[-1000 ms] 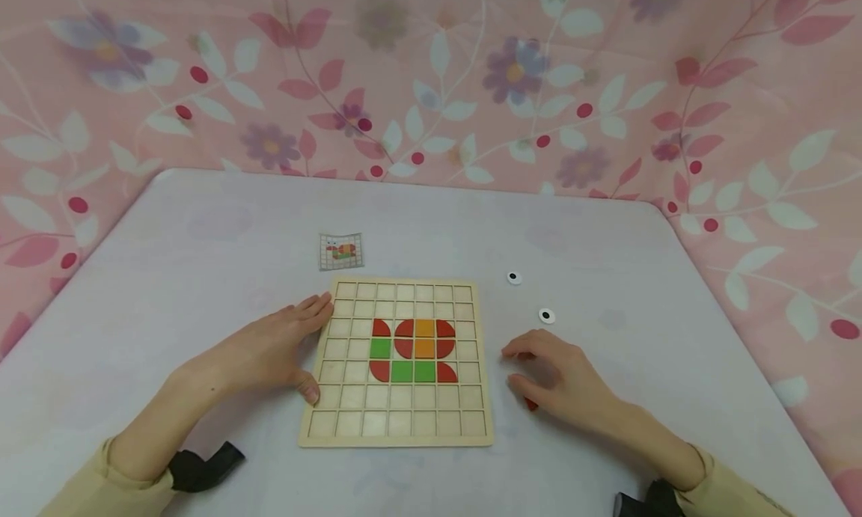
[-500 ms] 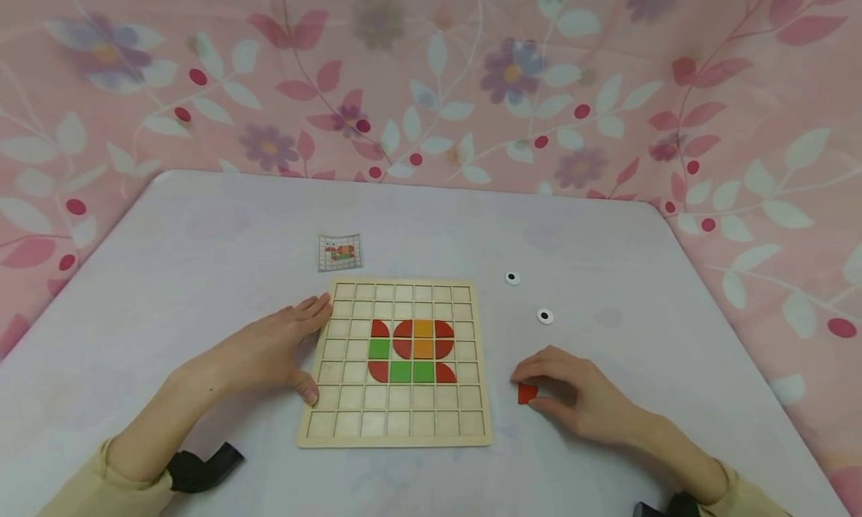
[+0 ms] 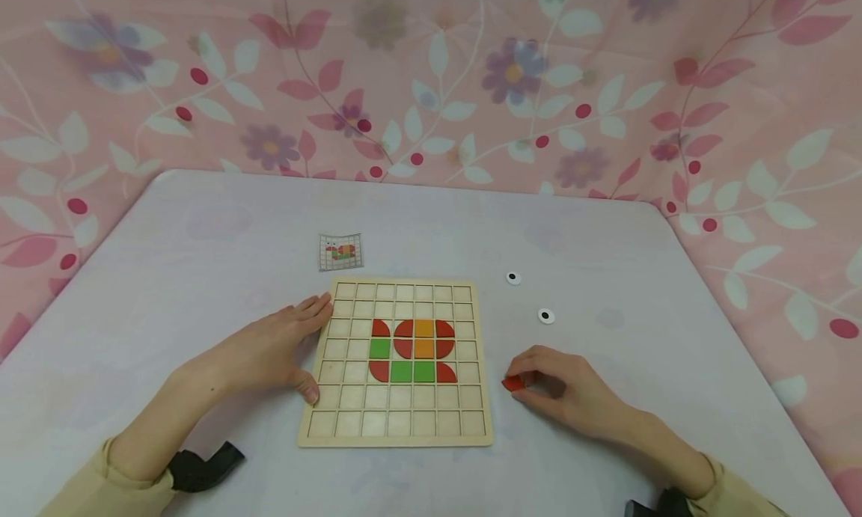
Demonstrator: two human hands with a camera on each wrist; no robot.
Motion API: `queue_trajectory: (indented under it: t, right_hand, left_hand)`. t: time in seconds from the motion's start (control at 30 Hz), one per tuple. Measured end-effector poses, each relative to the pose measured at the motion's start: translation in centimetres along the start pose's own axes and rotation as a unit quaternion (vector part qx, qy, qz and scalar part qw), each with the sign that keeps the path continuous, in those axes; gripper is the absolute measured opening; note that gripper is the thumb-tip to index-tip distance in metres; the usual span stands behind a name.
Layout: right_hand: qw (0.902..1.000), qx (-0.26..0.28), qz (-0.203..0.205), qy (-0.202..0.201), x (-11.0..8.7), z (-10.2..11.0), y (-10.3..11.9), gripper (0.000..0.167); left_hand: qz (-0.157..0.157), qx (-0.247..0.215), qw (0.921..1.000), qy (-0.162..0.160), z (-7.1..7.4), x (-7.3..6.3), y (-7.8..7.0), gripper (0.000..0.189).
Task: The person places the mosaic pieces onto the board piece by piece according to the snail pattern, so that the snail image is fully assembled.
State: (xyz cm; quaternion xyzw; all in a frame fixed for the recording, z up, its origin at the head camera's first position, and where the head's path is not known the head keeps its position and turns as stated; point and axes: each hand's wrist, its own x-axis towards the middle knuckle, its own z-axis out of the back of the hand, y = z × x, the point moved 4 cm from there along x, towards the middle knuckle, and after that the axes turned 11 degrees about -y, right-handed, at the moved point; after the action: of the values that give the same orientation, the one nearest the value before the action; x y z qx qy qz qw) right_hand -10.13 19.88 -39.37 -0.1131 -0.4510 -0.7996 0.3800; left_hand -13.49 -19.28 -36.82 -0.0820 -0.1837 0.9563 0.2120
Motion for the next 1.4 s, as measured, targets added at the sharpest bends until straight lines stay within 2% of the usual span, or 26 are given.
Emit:
queue_trajectory:
  t: [0.17,0.4,0.67,0.87,1.03,1.27,1.4]
  right_hand:
    - [0.9997,-0.015,-0.013,-0.012,0.1,-0.1,-0.2,0.038]
    - [0.9984,-0.025,-0.050,-0.004,0.3,-0.1,-0.4,0.035]
    - [0.9982,-0.037,-0.041,-0.025,1.0,-0.5,-0.3,0.034]
    - [0.9970,-0.037,-0.057,-0.036,1.5,-1.0,-0.4,0.033]
    - [0.9978,-0.017,-0.041,-0.048,2.7,-2.4,0.0,0.030]
    - [0.9994,-0.011,-0.006,-0.033,5.0,-5.5,1.2,0.025]
    - [0.9993,-0.018,-0.006,-0.032,6.4,-6.9,1.4,0.021]
  left_hand:
    - [-0.001,-0.001,1.0000,-0.001,0.0,-0.1,0.0,0.132]
    - [-0.002,-0.001,1.0000,-0.002,0.1,-0.1,0.0,0.131]
    - [0.003,-0.005,1.0000,0.001,0.1,0.0,-0.1,0.131]
    - [0.000,-0.004,1.0000,0.001,0.1,-0.1,-0.1,0.132]
    - [0.001,-0.005,1.0000,0.001,0.2,0.0,0.0,0.132]
    - [0.003,-0.009,1.0000,0.002,0.1,0.0,0.0,0.131]
    - [-0.003,-0.012,0.9999,0.000,0.0,0.0,0.0,0.131]
